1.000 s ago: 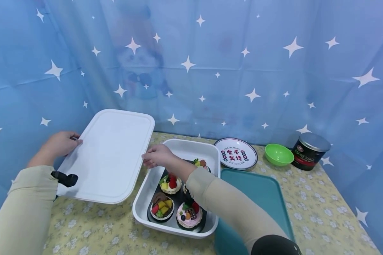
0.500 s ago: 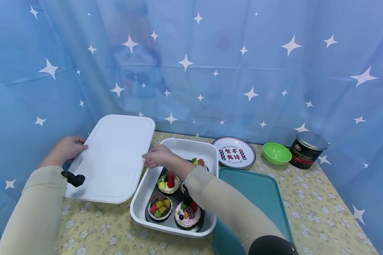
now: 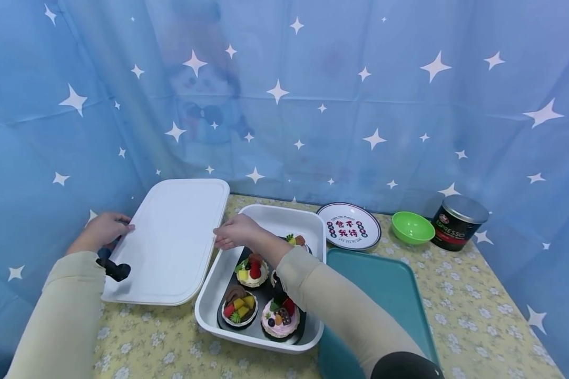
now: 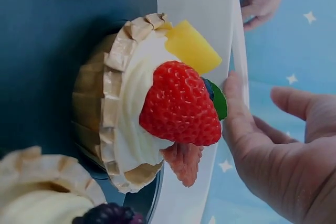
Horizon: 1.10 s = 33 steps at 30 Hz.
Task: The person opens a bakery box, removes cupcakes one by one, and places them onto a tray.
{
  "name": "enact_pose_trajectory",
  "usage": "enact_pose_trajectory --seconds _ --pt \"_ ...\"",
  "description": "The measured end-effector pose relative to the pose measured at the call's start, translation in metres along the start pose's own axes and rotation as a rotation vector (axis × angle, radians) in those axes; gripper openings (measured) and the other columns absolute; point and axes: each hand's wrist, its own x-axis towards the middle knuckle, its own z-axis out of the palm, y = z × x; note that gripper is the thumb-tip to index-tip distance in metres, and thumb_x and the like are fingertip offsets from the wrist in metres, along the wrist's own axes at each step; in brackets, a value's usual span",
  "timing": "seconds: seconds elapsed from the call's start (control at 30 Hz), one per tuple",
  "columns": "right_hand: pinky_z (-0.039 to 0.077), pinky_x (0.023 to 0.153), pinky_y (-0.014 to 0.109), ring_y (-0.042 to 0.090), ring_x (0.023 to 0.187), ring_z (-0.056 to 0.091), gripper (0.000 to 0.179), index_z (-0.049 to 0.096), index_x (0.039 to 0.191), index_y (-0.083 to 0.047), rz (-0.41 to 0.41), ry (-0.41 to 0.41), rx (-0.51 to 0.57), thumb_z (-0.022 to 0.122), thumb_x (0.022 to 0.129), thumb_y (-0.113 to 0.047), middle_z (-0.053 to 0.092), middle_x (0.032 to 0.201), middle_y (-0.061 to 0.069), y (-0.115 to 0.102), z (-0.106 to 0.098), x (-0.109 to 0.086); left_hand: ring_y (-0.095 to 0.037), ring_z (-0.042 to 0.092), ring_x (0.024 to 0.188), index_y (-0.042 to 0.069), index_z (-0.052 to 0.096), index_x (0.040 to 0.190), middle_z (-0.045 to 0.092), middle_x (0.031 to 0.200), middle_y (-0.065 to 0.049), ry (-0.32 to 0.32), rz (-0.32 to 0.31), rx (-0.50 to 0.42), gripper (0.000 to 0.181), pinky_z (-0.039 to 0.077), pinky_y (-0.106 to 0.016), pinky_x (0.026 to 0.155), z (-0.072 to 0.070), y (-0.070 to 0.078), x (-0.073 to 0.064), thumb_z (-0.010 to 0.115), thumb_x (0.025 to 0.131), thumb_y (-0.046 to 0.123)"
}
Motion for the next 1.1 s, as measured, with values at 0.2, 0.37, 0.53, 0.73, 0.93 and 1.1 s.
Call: enact_pose_trajectory --seconds 0.2,0.37,0.53,0.73,0.93,1.1 --pt "0.059 0.083 0.034 0.027 0.095 0.073 0.038 0.060 0.126 0.012 0.005 -0.029 0.044 0.062 0.101 -0.017 0.073 0.102 0.018 0.001 -0.002 0.000 -0.050 0.052 0.113 -0.016 0.046 0.137 0.043 0.133 -0.040 -0.036 -0.003 -0.022 0.055 0.055 -0.052 0.080 0.017 -0.013 0.001 0.057 0.102 0.025" --pt "0.059 0.083 0.034 0.029 0.099 0.072 0.039 0.060 0.127 0.011 -0.002 -0.055 0.062 0.064 0.100 -0.017 0.072 0.106 0.021 0.000 -0.004 -0.001 -0.040 0.057 0.097 -0.016 0.053 0.131 0.055 0.117 -0.033 -0.030 0.017 0.031 0.049 0.054 -0.043 0.071 0.026 -0.018 -0.001 0.058 0.101 0.024" --pt "0.059 0.083 0.035 0.029 0.100 0.072 0.039 0.060 0.128 0.011 -0.007 -0.055 0.083 0.064 0.100 -0.015 0.070 0.111 0.024 0.001 -0.004 0.000 -0.035 0.058 0.090 -0.016 0.053 0.131 0.058 0.111 -0.031 -0.011 0.017 0.048 0.049 0.052 -0.039 0.066 0.029 -0.019 -0.001 0.057 0.101 0.023" --pt "0.058 0.084 0.034 0.028 0.101 0.072 0.037 0.063 0.127 0.008 -0.034 -0.070 0.056 0.065 0.100 -0.016 0.069 0.117 0.024 -0.002 -0.003 -0.004 -0.040 0.056 0.100 -0.012 0.056 0.133 0.053 0.128 -0.035 0.015 -0.019 0.064 0.051 0.051 -0.045 0.075 0.029 -0.018 -0.006 0.059 0.100 0.027" --pt "0.056 0.090 0.037 0.022 0.101 0.072 0.027 0.073 0.115 -0.005 -0.117 -0.106 -0.032 0.071 0.095 -0.024 0.074 0.109 0.010 -0.013 -0.004 -0.017 -0.048 0.057 0.102 -0.008 0.066 0.123 0.059 0.123 -0.033 0.106 0.007 0.128 0.052 0.049 -0.053 0.075 0.023 -0.010 -0.009 0.062 0.098 0.037" --pt "0.054 0.095 0.042 0.024 0.104 0.070 0.028 0.075 0.109 -0.011 -0.187 -0.121 -0.048 0.076 0.091 -0.032 0.075 0.104 0.003 -0.023 -0.010 -0.026 -0.054 0.051 0.117 -0.016 0.040 0.144 0.043 0.138 -0.041 0.068 0.052 0.077 0.086 0.049 -0.059 0.087 0.014 0.002 -0.003 0.057 0.098 0.055"
